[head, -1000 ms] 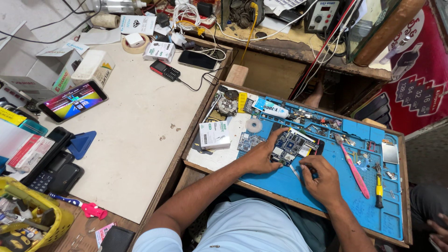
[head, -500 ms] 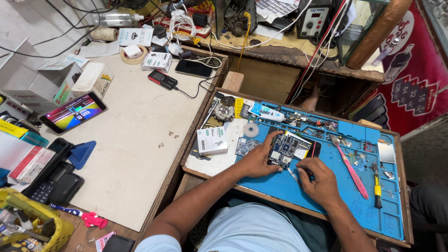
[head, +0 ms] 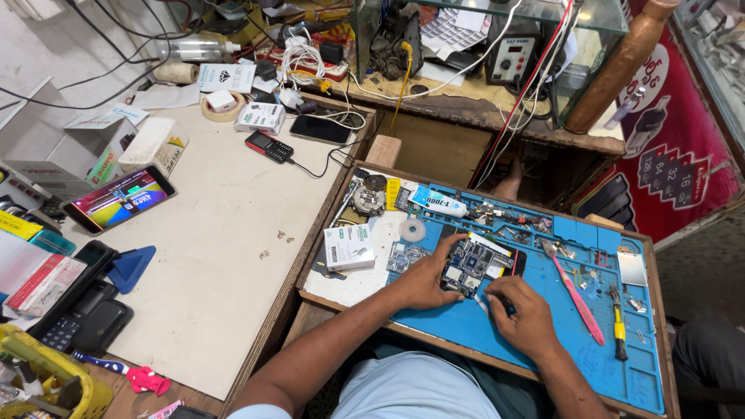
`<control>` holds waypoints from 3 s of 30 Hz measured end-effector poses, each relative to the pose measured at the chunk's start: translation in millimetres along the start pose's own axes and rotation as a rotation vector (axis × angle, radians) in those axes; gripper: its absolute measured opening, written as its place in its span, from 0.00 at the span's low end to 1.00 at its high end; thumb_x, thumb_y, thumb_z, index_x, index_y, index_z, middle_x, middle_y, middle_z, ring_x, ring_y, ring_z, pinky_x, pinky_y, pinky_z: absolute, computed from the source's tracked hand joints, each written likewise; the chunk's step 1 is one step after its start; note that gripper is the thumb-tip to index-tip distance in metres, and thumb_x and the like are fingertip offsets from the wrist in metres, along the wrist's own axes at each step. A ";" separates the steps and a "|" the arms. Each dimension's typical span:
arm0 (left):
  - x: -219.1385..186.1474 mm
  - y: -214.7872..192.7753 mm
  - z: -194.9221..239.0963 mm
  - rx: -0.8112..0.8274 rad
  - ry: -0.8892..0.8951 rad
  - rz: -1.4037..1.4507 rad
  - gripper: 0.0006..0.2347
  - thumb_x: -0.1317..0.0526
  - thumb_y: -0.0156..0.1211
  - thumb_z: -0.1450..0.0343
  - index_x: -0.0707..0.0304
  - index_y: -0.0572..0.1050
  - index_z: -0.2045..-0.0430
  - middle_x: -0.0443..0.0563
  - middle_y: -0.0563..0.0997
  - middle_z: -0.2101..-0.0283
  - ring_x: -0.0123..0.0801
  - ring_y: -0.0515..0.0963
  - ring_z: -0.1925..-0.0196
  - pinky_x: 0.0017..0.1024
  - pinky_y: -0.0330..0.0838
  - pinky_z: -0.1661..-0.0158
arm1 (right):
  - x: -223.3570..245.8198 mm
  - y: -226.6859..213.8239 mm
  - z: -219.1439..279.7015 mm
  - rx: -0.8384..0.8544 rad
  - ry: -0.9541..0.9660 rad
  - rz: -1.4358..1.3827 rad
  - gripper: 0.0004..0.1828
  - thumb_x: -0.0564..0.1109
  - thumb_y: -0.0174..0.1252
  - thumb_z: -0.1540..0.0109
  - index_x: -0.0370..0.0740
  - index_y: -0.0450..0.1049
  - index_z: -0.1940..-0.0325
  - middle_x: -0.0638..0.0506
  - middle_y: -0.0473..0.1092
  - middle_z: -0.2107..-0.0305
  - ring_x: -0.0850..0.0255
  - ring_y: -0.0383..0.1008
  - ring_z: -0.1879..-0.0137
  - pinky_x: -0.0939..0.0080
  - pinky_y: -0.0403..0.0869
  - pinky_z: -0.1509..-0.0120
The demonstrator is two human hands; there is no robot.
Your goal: The person is working on a small electronic circuit board, using a metal tool to scrape and clean specific areas on the board. They repeatedly turn the board over and adjust their grip while continuing to work on different sections.
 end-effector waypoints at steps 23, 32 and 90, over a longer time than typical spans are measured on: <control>-0.7 1.5 3.1 0.006 0.060 0.019 0.50 0.67 0.74 0.40 0.46 0.42 0.26 0.64 0.81 0.49 0.52 0.83 0.48 0.42 0.77 0.45 | -2.1 5.1 0.2 0.059 0.045 0.022 0.08 0.36 0.63 0.44 0.41 0.79 0.61 0.51 0.76 0.62 0.59 0.81 0.61 0.61 0.79 0.59; 0.6 0.2 3.0 0.027 -0.028 0.072 0.49 0.66 0.73 0.40 0.49 0.41 0.27 0.65 0.83 0.53 0.51 0.85 0.52 0.41 0.79 0.48 | -0.8 5.3 1.0 0.063 0.040 0.032 0.08 0.37 0.63 0.44 0.41 0.79 0.60 0.51 0.76 0.62 0.59 0.81 0.61 0.61 0.79 0.57; 20.1 13.4 -2.8 0.021 0.276 0.223 0.52 0.72 0.73 0.42 0.49 0.37 0.28 0.64 0.81 0.46 0.49 0.87 0.48 0.38 0.82 0.49 | -13.9 15.6 13.4 0.103 -0.060 0.116 0.03 0.40 0.66 0.34 0.39 0.79 0.57 0.49 0.75 0.62 0.61 0.76 0.63 0.66 0.74 0.56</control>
Point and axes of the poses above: each hand's wrist, its own z-axis away from the middle knuckle, its own y-axis out of the palm, x = y × z, the point moved 7 cm from there along -z, towards the middle knuckle
